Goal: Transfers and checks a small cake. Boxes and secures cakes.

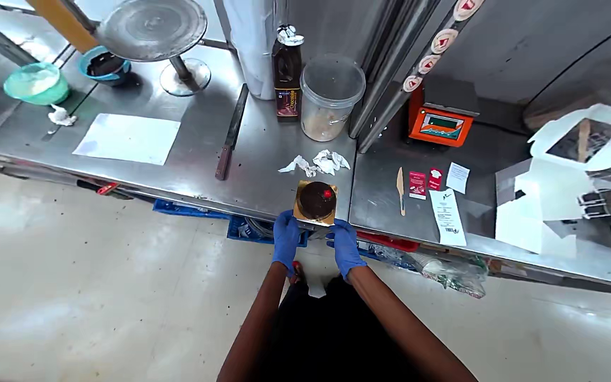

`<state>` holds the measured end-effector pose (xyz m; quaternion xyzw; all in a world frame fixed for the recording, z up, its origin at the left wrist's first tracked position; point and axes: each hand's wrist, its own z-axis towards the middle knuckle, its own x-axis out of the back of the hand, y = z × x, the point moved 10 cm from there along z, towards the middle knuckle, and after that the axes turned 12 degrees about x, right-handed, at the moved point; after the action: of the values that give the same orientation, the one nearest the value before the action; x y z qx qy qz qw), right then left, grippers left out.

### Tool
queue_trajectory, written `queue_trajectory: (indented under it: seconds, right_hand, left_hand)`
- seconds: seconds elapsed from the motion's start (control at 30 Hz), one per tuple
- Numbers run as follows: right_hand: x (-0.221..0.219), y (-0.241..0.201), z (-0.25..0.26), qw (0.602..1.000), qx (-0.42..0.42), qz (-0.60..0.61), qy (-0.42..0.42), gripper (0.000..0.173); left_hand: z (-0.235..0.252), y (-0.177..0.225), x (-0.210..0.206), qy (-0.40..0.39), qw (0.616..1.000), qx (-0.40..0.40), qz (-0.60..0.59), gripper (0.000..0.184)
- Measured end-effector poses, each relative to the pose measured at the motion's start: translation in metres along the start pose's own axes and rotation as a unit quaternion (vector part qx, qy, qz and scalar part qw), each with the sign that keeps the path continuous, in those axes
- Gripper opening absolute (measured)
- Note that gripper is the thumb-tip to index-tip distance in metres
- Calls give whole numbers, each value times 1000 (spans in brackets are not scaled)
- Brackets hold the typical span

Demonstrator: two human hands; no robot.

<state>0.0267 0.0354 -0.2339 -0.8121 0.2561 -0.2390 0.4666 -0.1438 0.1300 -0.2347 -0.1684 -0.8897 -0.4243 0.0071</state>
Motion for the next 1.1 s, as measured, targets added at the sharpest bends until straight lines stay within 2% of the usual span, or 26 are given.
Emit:
queue_trajectory:
  seconds: [0.13,0.27,0.37,0.53,0.67,0.8,0.87,0.93,1.03,1.1]
  right_hand:
    - [1,2,1,997,-53,64,6,27]
    - [1,15,-3,981,-75,179,16,21]
    - [0,18,-5,969,-67,237,14,25]
    - [9,12,-4,957,-26,286,50,22]
    - [46,-7,-1,937,13,343,60,23]
    - [137,-41,-3,915,84,374,123,22]
    - [208,-47,-9,914,113,344,182,22]
    - [286,-46,-11,911,147,301,240,23]
    - [398,-38,1,881,190,286,324,22]
    - [454,-28,18,852,202,303,375,20]
  left_hand:
    - [2,-3,-7,-32,990,67,-120,42]
    - [1,-11,-11,-52,955,92,-276,34]
    - [0,-23,-16,-57,941,111,-313,30]
    - [-11,-30,-24,-39,951,59,-302,18]
    - [-35,-2,-60,-84,954,-1,-289,20]
    - [-72,43,-139,-189,955,-31,-225,20]
    - [-95,60,-195,-269,954,-64,-113,25]
    - [-109,72,-255,-340,936,-96,-4,35]
    - [-111,96,-341,-363,919,-125,84,40]
    - [-100,114,-400,-356,919,-130,111,42]
